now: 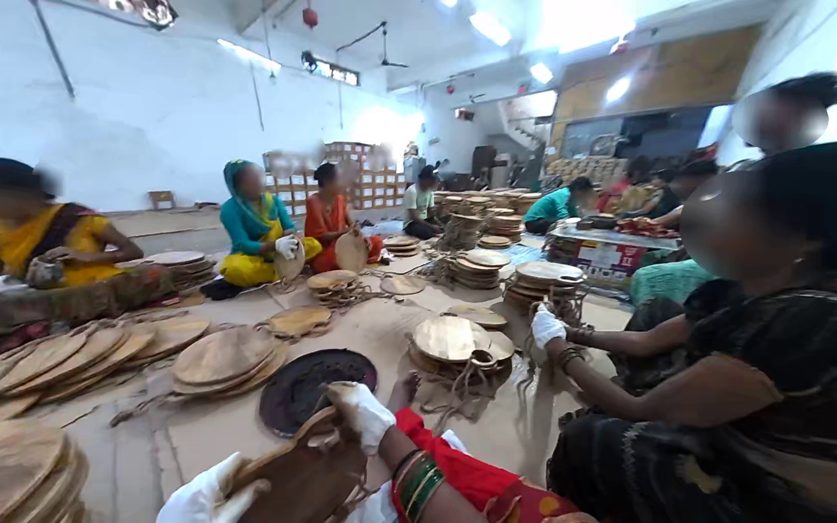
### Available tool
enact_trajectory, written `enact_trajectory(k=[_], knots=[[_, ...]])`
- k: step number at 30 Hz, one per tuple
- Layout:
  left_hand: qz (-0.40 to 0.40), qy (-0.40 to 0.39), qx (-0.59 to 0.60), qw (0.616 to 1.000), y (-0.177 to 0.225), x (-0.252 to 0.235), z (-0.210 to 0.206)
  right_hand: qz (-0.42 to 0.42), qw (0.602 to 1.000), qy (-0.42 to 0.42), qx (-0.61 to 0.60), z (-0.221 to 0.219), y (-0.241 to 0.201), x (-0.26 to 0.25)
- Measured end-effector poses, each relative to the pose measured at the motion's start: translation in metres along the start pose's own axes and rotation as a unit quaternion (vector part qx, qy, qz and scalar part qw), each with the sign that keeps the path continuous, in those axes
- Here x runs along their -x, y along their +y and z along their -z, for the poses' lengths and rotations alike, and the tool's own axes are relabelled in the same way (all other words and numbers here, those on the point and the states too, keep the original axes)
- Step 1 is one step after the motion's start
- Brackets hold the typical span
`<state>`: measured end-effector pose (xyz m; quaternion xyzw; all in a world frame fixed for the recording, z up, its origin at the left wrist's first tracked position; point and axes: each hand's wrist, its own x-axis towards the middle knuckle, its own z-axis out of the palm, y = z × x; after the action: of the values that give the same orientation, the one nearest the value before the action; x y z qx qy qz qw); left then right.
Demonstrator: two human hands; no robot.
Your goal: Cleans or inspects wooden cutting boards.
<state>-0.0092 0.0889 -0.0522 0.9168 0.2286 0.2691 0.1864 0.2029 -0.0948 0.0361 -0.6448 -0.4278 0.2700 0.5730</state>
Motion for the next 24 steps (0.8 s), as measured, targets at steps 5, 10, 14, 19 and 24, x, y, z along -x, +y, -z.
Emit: enact_trajectory(k=[5,10,14,19,24], knots=[[0.044,-0.051,-0.023,0.997,0.003,-0.012,0.005,0.010,0.953,0.056,0.296,-0.017,0.008,-0.016],[0.052,-0.065,-0.040,0.996,0.032,-0.010,0.015,0.180,0.823,0.057,0.536,-0.042,-0.001,0.000],[0.063,-0.082,-0.035,0.994,0.061,-0.006,0.032,0.029,0.856,-0.067,0.512,-0.034,-0.069,0.035],[0.019,0.002,-0.022,1.000,0.034,-0.001,0.018,-0.044,0.943,-0.101,0.314,-0.011,-0.035,-0.001],[0.189,-0.071,0.041,0.978,0.136,0.001,0.070,-0.051,0.987,-0.047,0.146,-0.004,0.001,-0.018]])
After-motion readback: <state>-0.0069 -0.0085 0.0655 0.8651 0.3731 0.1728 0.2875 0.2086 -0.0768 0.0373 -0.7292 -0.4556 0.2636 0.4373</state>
